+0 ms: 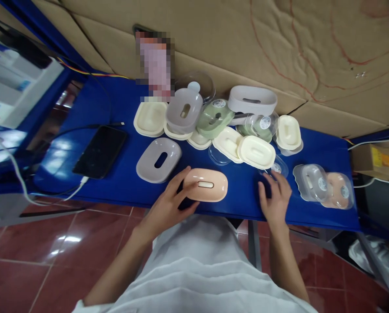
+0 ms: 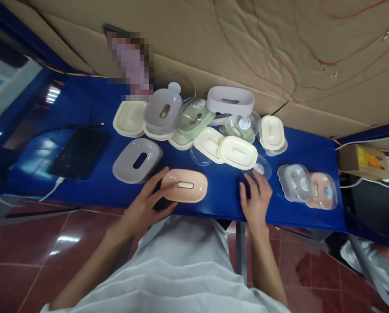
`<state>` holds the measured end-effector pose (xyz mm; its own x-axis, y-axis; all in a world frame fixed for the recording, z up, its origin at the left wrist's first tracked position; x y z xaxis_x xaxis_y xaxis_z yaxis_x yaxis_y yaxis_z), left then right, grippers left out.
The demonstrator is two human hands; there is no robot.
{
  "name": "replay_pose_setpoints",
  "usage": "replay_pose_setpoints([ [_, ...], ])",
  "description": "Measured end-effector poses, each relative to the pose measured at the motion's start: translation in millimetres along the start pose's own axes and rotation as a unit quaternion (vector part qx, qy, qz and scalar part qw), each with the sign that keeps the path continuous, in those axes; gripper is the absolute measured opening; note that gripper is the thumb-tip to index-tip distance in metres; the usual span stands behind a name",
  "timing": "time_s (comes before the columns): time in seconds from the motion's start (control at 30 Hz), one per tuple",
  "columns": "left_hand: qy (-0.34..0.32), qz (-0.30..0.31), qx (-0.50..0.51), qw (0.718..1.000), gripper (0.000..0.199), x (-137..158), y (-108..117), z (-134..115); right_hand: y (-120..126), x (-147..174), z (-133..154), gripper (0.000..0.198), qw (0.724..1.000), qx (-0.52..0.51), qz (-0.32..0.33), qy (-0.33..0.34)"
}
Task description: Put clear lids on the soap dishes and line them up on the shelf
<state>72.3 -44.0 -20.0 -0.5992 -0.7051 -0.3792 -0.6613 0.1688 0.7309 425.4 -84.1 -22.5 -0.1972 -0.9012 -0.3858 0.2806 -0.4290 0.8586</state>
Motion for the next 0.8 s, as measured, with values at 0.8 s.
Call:
replay_pose_setpoints([
  [0.8,-0.009,0.05,0.121,0.991,0.091,-23.9,-38.1,-5.8,-2.6,30.5,45.0,0.075,0.946,-0.102,0.196,0.237],
])
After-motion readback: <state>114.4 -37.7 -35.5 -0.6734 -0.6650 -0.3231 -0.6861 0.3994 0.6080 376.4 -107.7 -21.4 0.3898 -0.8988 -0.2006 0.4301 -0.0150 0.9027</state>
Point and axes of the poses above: each hand's wrist, its own x-axis away from the middle knuckle, its own y-axis out of the back of the hand, z = x × y, the point moved 2 cm from there along -x, towards the middle knuckle, and after that the axes turned 9 degrees about -y, right-handed, at the moved point
